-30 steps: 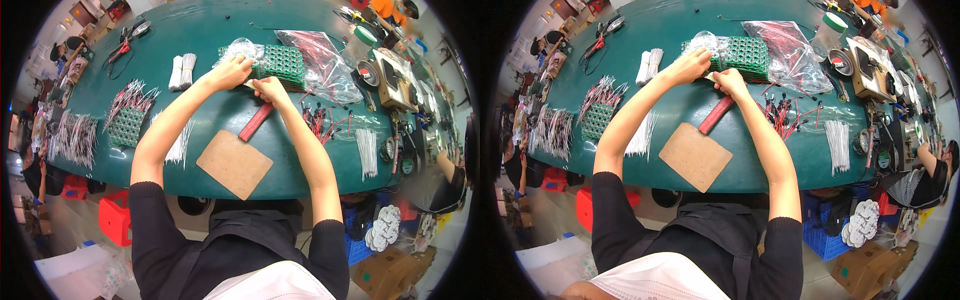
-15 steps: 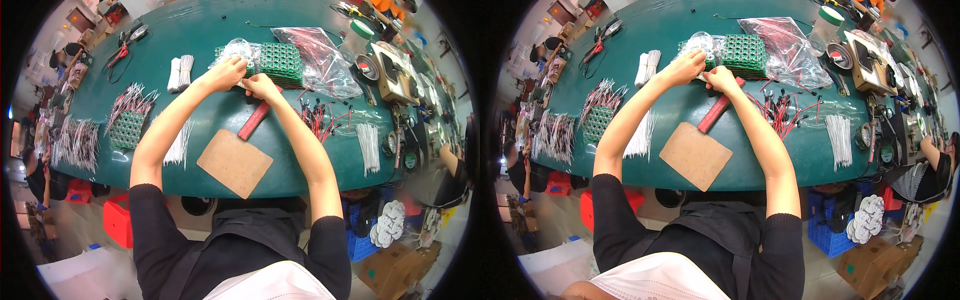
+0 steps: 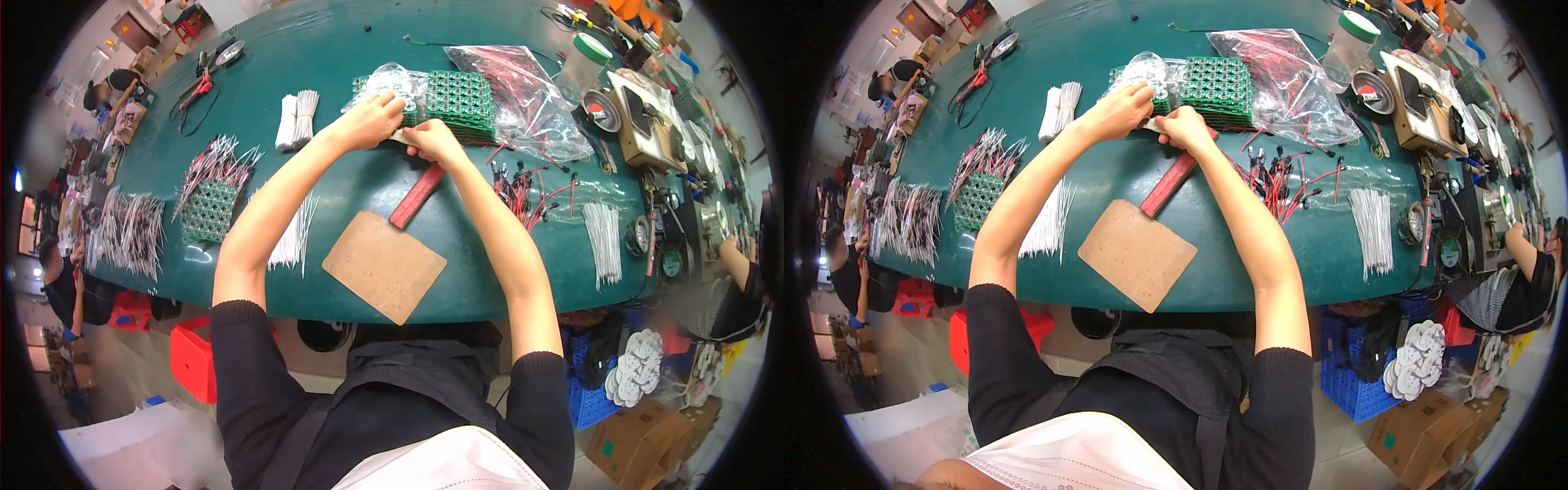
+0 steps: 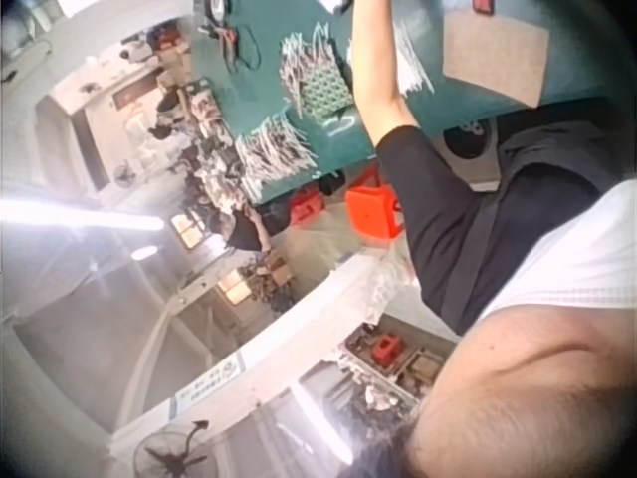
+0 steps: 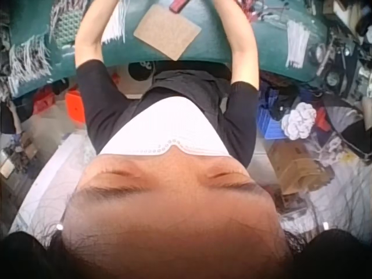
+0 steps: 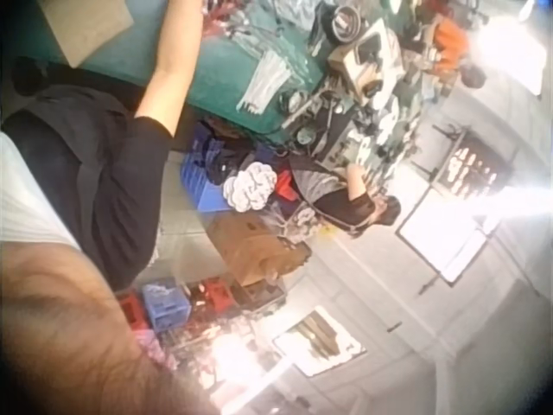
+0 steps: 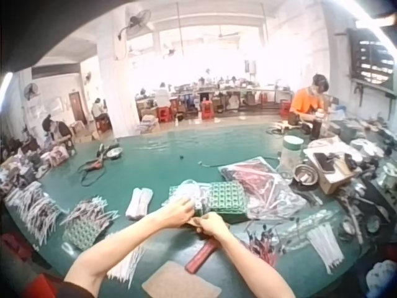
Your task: The person is manually inserting small wires into ports on green circuit boards.
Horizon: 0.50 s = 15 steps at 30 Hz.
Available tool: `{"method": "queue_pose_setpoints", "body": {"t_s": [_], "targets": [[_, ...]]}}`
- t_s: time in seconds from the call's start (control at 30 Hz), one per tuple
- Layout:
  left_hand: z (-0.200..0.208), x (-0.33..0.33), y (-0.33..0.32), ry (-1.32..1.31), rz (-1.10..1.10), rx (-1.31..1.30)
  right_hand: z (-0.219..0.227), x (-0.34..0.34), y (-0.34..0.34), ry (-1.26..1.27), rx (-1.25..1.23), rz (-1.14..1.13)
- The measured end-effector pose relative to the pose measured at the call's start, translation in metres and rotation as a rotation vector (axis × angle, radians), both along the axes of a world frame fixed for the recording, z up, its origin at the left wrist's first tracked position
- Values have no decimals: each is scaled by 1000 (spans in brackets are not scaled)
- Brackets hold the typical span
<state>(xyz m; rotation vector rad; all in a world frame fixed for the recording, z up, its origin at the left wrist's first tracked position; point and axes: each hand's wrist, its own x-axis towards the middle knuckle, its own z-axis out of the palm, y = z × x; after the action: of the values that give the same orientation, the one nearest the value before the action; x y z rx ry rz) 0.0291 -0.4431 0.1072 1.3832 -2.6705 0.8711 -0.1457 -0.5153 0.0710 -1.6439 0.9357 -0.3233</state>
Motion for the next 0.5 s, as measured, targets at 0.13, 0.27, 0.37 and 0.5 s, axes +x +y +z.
{"method": "queue_pose_setpoints", "body": {"t_s": [0.13,0.27,0.37,0.5], "targets": [[6,-12,-2,59,79,109,0,-9,-5,-8,22,-21],[4,-1,-3,-8,18,44,4,-3,3,-16,-33,-55],[3,-4,-9,18,-21,-6,2,-13,-7,-14,-73,-60],[0,-10,-13,63,45,34,2,-38,-3,-36,-12,-119]]}}
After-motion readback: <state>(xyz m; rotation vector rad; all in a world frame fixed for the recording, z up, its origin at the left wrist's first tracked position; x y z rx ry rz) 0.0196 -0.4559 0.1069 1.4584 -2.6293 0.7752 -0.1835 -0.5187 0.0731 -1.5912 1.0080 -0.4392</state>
